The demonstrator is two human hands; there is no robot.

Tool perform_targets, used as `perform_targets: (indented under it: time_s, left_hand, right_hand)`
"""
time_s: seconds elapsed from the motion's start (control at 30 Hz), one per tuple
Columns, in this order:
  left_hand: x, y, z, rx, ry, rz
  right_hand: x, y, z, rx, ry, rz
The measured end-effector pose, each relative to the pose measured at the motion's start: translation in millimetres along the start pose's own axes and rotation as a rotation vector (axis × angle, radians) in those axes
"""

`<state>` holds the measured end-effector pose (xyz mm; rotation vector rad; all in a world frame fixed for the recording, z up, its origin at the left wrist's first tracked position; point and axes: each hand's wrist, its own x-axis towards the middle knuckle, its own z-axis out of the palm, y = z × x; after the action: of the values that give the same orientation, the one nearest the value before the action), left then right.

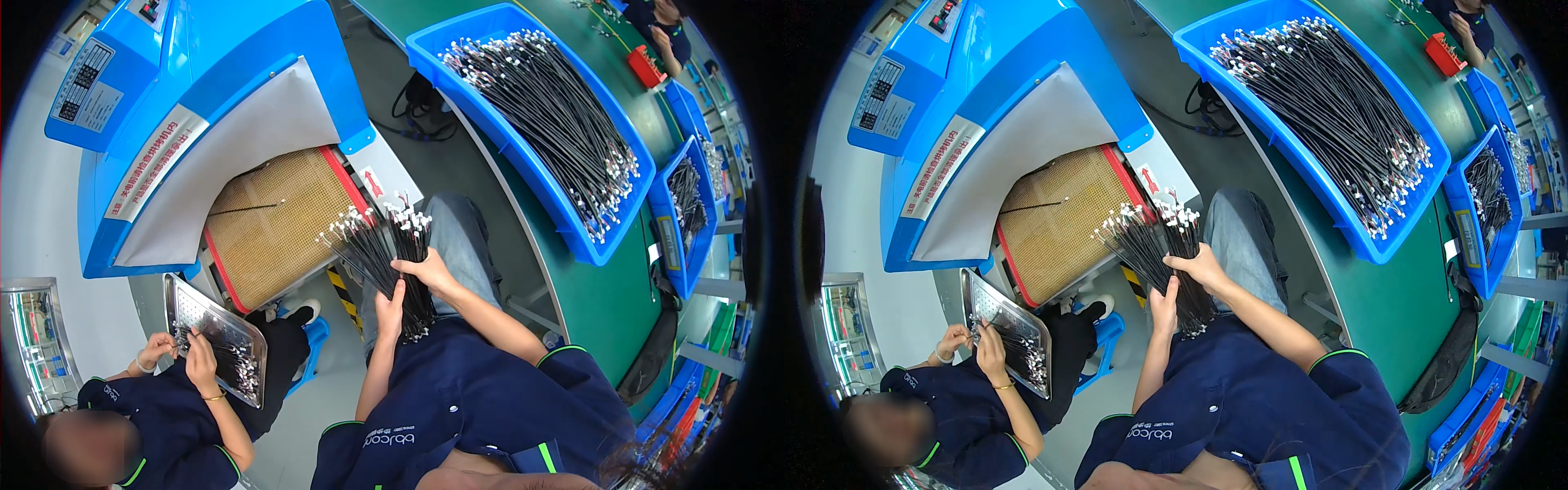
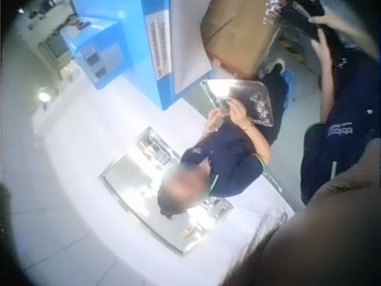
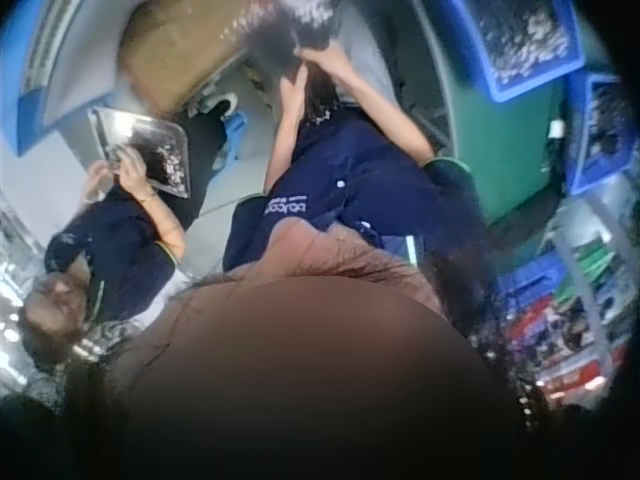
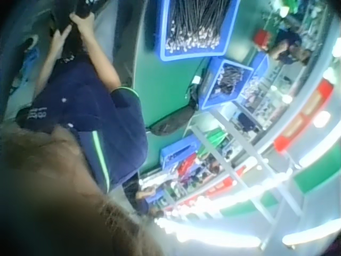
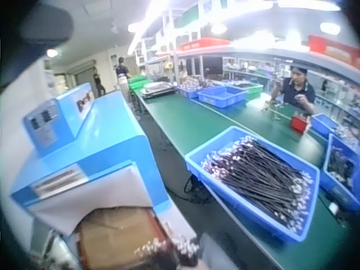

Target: The person picks up bundles of black cables with white connectors from a blue bin and feeds them into a blue machine with a conveyor belt. They repeatedly grab handfuls of cables, align them, and place them onto the machine's belt, while a coworker works on a tray nearby.

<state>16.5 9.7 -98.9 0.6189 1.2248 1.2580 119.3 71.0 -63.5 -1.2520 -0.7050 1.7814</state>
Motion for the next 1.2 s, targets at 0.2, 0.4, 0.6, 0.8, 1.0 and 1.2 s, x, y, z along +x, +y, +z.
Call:
perform_targets:
  time_s: [0.2,0.4,0.6,0.8,1.0,1.2]
  left_hand:
    - [1,1,0,-0.014,-0.004,-0.007]
    - [0,0,-1,0.0,0.018,-0.025]
    - [1,0,-2,0.008,0.017,-0.051]
    - [0,5,7,-0.052,0.03,0.026]
    - [1,-1,-2,0.006,0.02,-0.036]
    - [1,11,5,0.058,-0.05,0.025]
  right_hand:
    - [-1,1,-1,-0.002,-0.008,-0.014]
    - [0,5,-3,0.007,-0.009,0.002]
    - [-3,-4,0,-0.029,-0.013,0.016]
    - [-1,-1,-4,-0.066,-0.044,0.031]
    - [0,5,-6,-0.006,-0.036,-0.004]
    - [1,3,-9,-0.053,-0.038,0.019]
